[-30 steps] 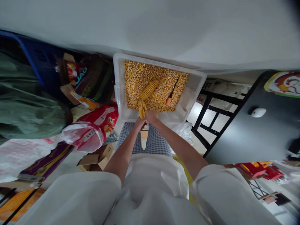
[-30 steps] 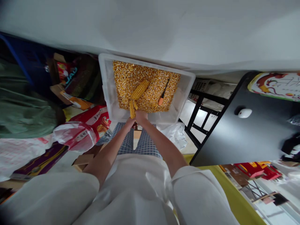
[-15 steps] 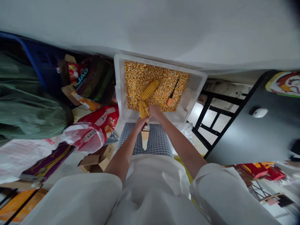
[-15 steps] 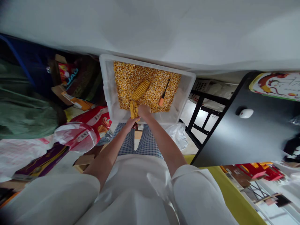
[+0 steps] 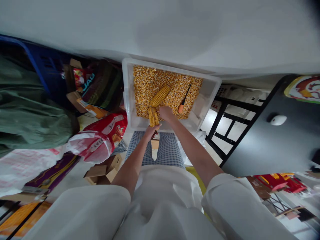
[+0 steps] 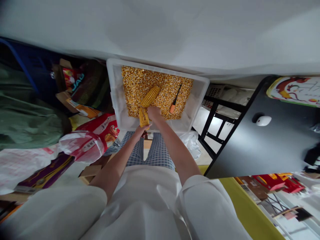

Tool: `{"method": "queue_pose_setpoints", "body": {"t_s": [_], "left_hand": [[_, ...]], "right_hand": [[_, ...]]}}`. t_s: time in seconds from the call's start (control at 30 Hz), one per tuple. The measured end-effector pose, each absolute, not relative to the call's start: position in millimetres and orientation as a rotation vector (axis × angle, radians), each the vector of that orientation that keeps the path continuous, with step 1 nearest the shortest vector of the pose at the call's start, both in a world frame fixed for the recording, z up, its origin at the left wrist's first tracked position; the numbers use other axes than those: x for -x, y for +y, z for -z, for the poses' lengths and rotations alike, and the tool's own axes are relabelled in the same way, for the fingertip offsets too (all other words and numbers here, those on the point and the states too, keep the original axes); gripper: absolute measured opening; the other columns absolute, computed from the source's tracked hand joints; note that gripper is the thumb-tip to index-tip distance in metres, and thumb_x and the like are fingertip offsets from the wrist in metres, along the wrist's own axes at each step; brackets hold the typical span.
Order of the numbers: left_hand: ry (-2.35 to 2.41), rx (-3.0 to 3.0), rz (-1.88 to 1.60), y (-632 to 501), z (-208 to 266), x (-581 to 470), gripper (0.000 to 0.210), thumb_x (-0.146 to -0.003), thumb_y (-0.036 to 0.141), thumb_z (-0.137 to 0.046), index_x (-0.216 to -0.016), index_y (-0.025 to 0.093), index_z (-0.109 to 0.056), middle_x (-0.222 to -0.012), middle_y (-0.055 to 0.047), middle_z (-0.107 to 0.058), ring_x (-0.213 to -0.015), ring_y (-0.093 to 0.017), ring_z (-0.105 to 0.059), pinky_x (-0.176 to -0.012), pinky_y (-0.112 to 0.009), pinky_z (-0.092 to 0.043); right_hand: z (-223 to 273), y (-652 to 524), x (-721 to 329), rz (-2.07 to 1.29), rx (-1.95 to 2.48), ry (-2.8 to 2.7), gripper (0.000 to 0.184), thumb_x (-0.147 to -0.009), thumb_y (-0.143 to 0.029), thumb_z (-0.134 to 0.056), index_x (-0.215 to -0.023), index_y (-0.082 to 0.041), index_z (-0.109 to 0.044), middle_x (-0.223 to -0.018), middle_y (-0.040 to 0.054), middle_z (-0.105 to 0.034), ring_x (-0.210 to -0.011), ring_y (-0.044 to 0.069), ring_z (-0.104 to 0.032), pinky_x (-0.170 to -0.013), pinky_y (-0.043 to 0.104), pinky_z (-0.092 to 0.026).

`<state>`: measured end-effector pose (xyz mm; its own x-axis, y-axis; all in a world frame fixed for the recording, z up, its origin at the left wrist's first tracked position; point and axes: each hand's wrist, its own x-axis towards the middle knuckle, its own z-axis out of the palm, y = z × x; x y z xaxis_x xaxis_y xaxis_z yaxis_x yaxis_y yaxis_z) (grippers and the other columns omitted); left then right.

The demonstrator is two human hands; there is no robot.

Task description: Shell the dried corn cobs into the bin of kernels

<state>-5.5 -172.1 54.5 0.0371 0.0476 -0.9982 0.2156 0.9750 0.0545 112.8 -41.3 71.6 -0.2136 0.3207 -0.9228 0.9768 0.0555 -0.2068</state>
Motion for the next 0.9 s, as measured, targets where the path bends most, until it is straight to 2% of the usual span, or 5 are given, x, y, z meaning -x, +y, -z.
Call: {"method": "queue_pose_setpoints", "body": {"t_s": [0.37, 0.77, 0.9], "left_hand": [[1.526, -0.209, 0.141, -171.7, -53.5, 5.5, 0.048, -0.069, 0.059, -0.067, -0.087, 0.016, -0.055, -0.046, 0.001, -0.051, -0.033, -0.008, -0.038, -0.035, -0.019, -0.031], [1.525, -0.174, 0.115, -174.8, -51.5, 7.6, 0.046, -0.070, 0.058, -0.067, -0.086, 0.016, -0.054, -0.047, 0.001, -0.053, -0.033, -0.008, -0.039, -0.036, -0.019, -0.032], [1.571, -0.120, 0.137, -169.3, -54.1, 5.4, 0.045, -0.072, 0.059, -0.065, -0.082, 0.017, -0.054, -0.048, 0.000, -0.053, -0.033, -0.007, -0.038, -0.036, -0.020, -0.030]], "right_hand": [[-58.9, -34.7, -121.5, 1.192, -1.330, 1.704, 0.034, -0.093, -0.028, -0.046, -0.110, -0.007, -0.067, -0.108, 0.0205, -0.066, -0.098, 0.025, -0.062, -0.079, 0.029, -0.046], [-29.6, -32.2, -133.2, 1.358, -1.207, 1.757, 0.032, -0.092, -0.027, -0.047, -0.105, -0.010, -0.070, -0.103, 0.0141, -0.069, -0.088, 0.019, -0.063, -0.071, 0.023, -0.042], [-30.6, -36.1, -112.1, 1.338, -1.201, 1.756, 0.033, -0.092, -0.024, -0.044, -0.108, -0.010, -0.070, -0.105, 0.0160, -0.069, -0.092, 0.020, -0.063, -0.078, 0.025, -0.043]]}}
